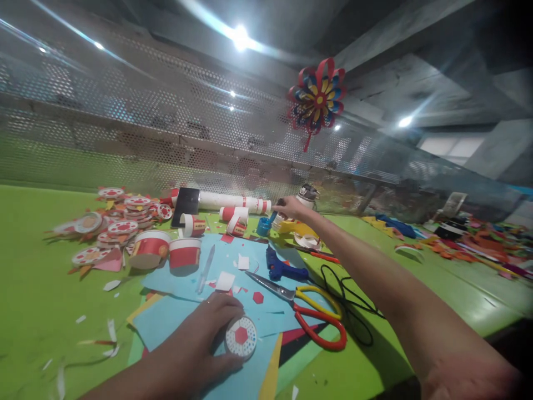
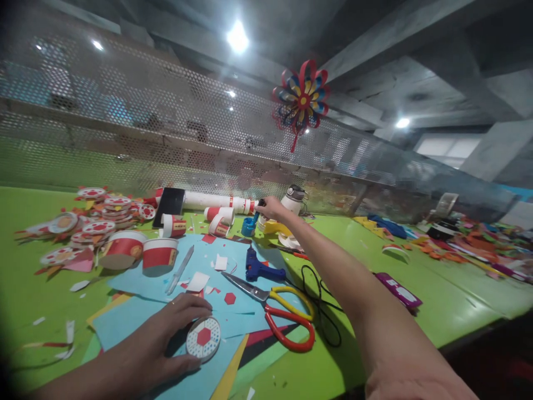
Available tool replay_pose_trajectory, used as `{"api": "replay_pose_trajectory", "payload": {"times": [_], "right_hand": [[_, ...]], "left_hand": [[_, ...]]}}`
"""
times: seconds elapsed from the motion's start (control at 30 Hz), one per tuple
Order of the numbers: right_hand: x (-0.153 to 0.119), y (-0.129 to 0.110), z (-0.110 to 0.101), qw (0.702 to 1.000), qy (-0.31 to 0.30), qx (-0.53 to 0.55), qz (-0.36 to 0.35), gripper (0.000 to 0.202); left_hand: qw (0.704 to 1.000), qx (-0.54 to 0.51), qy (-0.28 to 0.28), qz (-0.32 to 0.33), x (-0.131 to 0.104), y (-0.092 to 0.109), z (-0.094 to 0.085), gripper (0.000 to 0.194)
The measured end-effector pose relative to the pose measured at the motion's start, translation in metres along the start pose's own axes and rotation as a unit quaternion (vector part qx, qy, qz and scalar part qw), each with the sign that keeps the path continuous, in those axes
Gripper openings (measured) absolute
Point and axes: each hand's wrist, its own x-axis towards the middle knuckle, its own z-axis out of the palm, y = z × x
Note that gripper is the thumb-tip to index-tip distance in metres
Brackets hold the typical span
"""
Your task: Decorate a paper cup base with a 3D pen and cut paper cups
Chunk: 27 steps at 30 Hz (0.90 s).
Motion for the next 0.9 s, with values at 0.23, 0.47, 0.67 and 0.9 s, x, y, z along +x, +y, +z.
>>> {"api": "replay_pose_trajectory", "payload": {"times": [0.23, 0.47, 0.67, 0.9], "right_hand": [[0.004, -0.007, -0.004, 0.999, -0.015, 0.022, -0.023, 0.032], [0.002, -0.008, -0.006, 0.996, -0.080, -0.002, -0.027, 0.031], [-0.002, -0.005, -0.028, 0.990, -0.130, 0.005, -0.050, 0.028], [-0.002, -0.006, -0.012, 0.987, -0.145, 0.000, -0.065, 0.030]], "left_hand": [[1.000, -0.015, 0.004, 0.003, 0.000, -0.003, 0.001, 0.031], [1.000, -0.015, 0.004, 0.007, -0.001, -0.003, 0.002, 0.032], [1.000, 0.006, 0.008, 0.017, -0.001, -0.006, 0.004, 0.028], [1.000, 0.011, 0.009, 0.025, -0.001, -0.003, 0.002, 0.024]]}}
